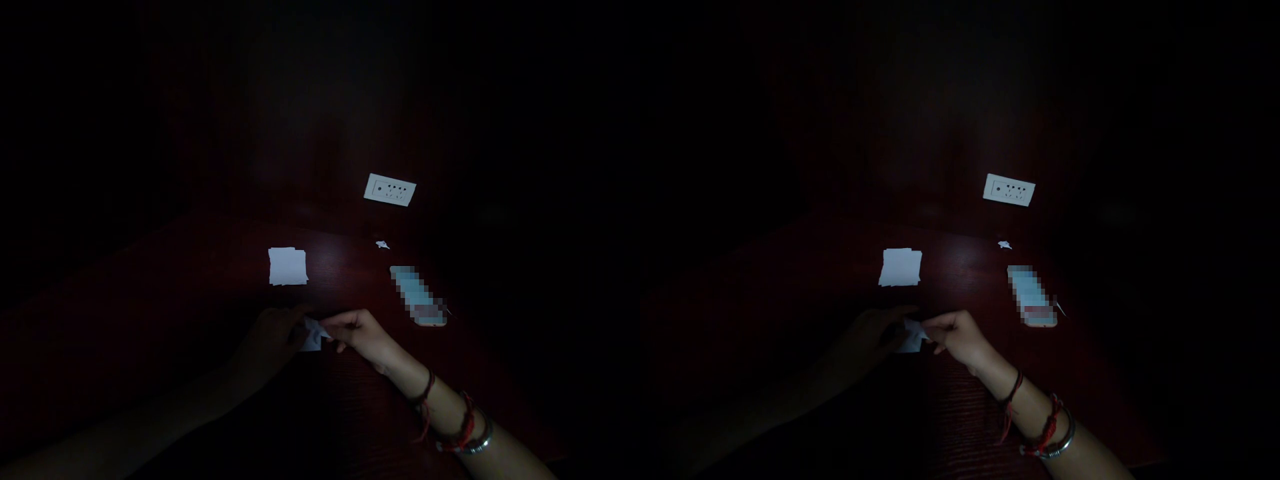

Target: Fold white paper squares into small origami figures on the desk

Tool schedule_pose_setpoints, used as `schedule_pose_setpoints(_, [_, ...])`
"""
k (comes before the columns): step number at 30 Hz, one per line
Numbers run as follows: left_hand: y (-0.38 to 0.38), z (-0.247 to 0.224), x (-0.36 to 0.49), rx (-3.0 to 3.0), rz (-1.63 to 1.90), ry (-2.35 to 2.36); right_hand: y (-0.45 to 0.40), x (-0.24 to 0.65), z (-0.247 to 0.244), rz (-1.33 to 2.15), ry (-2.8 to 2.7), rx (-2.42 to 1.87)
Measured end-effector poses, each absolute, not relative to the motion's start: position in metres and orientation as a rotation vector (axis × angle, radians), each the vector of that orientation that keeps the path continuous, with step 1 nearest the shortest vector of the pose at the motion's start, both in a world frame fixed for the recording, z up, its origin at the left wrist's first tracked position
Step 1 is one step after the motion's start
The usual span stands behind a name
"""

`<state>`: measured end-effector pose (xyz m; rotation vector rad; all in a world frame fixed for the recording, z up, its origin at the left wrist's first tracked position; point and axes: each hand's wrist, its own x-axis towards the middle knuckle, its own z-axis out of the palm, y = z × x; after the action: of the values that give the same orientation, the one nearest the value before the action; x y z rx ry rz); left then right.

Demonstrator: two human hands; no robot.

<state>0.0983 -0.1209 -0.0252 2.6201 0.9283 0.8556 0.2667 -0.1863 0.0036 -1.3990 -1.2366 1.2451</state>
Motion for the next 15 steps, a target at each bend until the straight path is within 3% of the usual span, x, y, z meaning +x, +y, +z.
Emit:
schedule_pose_setpoints(8, [-0.123, -0.006, 0.099, 2.323, 0.966, 0.814, -0.184, 0.271, 0.003, 0.776, -1.458, -1.365])
schedule_pose_setpoints(15, [-0.117, 0.001, 0.094, 2.210, 0.879, 0.671, -0.186, 0.273, 0.006, 0.615, -1.538, -1.378])
